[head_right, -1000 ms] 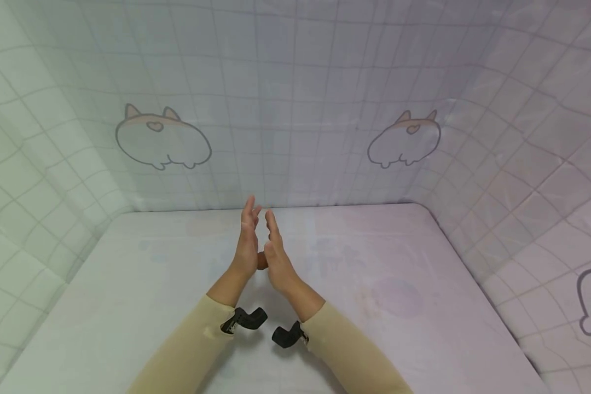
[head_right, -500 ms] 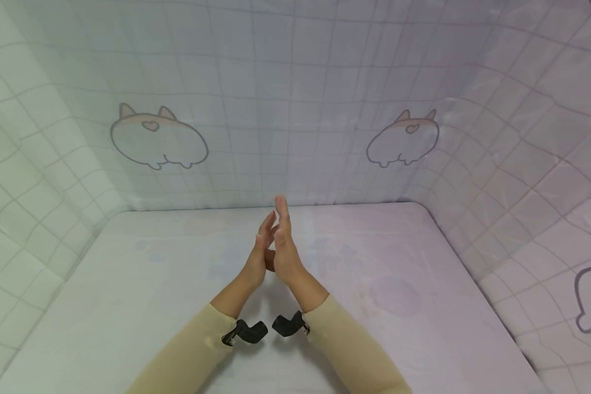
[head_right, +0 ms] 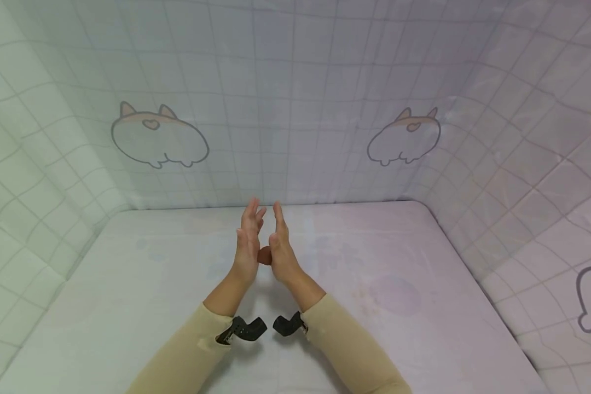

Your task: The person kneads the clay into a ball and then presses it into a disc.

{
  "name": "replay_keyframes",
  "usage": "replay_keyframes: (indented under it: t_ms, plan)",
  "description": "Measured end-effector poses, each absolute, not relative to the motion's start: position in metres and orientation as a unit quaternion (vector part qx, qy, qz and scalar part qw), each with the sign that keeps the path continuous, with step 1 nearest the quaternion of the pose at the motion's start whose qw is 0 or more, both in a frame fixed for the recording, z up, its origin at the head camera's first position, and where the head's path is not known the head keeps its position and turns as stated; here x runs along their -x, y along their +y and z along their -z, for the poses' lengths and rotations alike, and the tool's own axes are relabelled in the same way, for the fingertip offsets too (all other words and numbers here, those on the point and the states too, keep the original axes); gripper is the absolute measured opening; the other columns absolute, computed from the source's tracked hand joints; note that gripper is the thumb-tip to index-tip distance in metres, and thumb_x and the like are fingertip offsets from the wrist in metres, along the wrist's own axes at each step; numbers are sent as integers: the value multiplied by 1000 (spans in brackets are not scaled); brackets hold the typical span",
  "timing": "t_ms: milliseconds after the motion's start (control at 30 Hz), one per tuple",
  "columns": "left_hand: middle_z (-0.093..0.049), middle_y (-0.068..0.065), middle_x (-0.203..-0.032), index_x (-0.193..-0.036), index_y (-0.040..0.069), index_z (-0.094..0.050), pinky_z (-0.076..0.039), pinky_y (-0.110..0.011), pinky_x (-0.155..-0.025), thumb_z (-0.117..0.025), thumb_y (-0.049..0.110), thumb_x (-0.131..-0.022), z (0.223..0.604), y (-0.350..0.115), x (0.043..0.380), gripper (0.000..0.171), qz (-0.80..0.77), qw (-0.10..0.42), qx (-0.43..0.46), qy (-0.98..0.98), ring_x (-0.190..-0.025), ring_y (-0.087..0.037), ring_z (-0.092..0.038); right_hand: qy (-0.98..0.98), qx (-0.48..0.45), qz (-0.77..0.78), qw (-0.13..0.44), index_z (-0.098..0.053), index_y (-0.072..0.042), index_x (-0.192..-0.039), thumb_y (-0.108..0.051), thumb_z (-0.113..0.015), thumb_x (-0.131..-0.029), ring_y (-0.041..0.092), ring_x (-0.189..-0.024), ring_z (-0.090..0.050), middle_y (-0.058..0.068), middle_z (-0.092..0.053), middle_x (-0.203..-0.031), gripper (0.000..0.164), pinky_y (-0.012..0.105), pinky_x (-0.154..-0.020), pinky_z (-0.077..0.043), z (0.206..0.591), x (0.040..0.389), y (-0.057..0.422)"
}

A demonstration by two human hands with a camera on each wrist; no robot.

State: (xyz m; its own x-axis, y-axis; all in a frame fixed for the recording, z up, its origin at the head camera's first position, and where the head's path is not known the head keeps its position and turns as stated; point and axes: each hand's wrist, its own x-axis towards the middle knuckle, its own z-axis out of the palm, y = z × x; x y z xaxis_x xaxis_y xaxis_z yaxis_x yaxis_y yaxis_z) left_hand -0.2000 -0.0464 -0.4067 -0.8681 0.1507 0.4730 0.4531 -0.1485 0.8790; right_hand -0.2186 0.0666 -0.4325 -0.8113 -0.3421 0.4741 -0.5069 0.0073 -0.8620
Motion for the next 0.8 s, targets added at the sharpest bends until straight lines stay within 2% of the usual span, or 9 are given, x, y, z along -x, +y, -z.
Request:
replay_keyframes:
  t_ms: [100, 133, 167, 200, 300, 500, 633, 800]
  plan:
    - [-15, -10, -163, -162, 22, -6, -6, -70, -112, -18, 87, -88, 403, -48, 203, 99, 717, 129, 230, -645, -150, -34, -10, -700, -327, -632, 68, 15, -21, -160, -82, -10, -92, 17, -115, -53, 9, 5, -167, 95, 50, -100, -38, 434, 212, 62]
    - [-15, -11, -164, -162, 22, -7, -7, -70, -112, -18, 86, -89, 403, -49, 205, 98, 713, 137, 233, -647, -150, -34, -11, -696, -340, -627, 77, 14, -18, -160, -79, -8, -94, 17, -134, -41, 11, 4, -167, 93, 51, -107, -33, 434, 210, 61]
    - [-15, -11, -164, -162, 20, -7, -8, -69, -113, -18, 85, -90, 403, -50, 207, 97, 706, 146, 238, -651, -150, -34, -11, -693, -352, -623, 88, 14, -14, -160, -77, -7, -95, 19, -147, -23, 13, 3, -167, 93, 54, -115, -22, 433, 208, 60]
    - [-14, -11, -164, -162, 19, -7, -8, -67, -114, -17, 84, -91, 404, -50, 210, 96, 699, 152, 243, -655, -150, -34, -12, -688, -363, -621, 97, 13, -12, -160, -75, -7, -96, 22, -152, -4, 13, 2, -167, 92, 57, -118, -9, 433, 206, 59]
    - [-10, -10, -166, -162, 18, -6, -8, -65, -115, -16, 81, -93, 409, -53, 216, 93, 681, 148, 255, -670, -152, -30, -11, -676, -386, -616, 119, 12, -9, -159, -73, -7, -98, 33, -153, -3, 16, 1, -167, 91, 60, -118, -8, 431, 202, 58]
    - [-3, -7, -167, -162, 20, -3, -7, -68, -114, -11, 80, -93, 426, -51, 217, 92, 654, 81, 261, -705, -152, -27, -8, -672, -372, -619, 165, 11, -8, -160, -73, -7, -98, 32, -153, -7, 20, -4, -166, 91, 58, -118, -9, 421, 201, 67]
    - [0, -7, -168, -162, 18, -2, -11, -70, -112, -6, 81, -91, 439, -44, 210, 95, 628, 50, 264, -731, -152, -32, -10, -682, -339, -624, 178, 9, -12, -160, -75, -9, -97, 29, -153, -8, 14, -5, -167, 91, 56, -119, -9, 412, 206, 74]
    - [-1, -5, -168, -162, 20, -2, -14, -70, -112, -4, 79, -93, 448, -38, 202, 91, 655, 15, 262, -708, -151, -37, -13, -702, -302, -625, 160, 6, -17, -162, -79, -11, -94, 24, -153, -10, 5, -8, -167, 93, 53, -119, -9, 406, 213, 80]
